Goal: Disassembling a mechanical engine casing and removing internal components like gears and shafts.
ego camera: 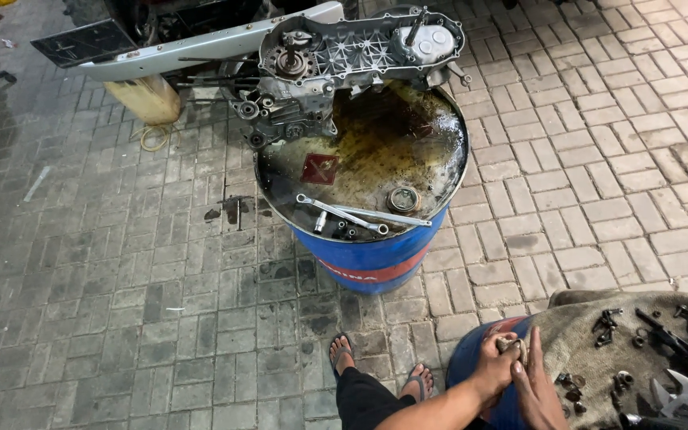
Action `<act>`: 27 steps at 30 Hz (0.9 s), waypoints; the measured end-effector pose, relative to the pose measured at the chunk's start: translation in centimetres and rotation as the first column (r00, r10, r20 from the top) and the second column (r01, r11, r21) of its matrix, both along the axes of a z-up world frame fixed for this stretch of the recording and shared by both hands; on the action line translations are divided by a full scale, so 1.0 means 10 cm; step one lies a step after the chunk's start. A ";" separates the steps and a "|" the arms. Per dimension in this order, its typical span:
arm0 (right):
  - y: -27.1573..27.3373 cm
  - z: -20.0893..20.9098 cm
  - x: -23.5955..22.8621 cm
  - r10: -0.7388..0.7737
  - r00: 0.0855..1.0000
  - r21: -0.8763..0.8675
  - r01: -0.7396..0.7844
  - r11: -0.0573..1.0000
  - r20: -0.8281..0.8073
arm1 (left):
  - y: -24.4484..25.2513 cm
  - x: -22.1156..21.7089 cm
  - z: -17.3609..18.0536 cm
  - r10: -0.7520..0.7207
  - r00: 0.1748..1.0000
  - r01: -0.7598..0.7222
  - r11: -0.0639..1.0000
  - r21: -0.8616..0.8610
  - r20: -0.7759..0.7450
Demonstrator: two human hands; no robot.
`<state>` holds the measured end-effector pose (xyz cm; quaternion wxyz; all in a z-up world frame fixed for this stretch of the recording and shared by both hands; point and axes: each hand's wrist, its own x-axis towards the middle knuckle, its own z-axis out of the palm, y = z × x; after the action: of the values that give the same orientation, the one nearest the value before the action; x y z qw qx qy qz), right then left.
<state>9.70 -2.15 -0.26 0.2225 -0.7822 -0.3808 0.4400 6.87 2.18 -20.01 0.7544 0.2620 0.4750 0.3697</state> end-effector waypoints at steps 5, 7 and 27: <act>-0.05 -0.02 -0.05 0.009 0.999 0.052 -0.011 0.999 0.034 | 0.04 -0.11 0.34 -0.080 0.995 0.081 0.997 0.014 -0.052; -0.07 -0.11 -0.04 0.019 0.999 0.057 -0.022 0.998 0.051 | 0.07 -0.13 0.40 -0.094 0.992 0.097 0.994 0.041 -0.081; -0.22 -0.67 -0.03 0.132 0.977 0.403 -0.190 0.895 0.168 | 0.24 -0.26 -0.40 -0.243 0.894 0.427 0.721 0.546 -0.377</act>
<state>9.41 -4.31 -6.92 0.3206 -0.7104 -0.5438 0.3112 4.27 4.58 -23.97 0.6072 0.6247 0.3733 0.3191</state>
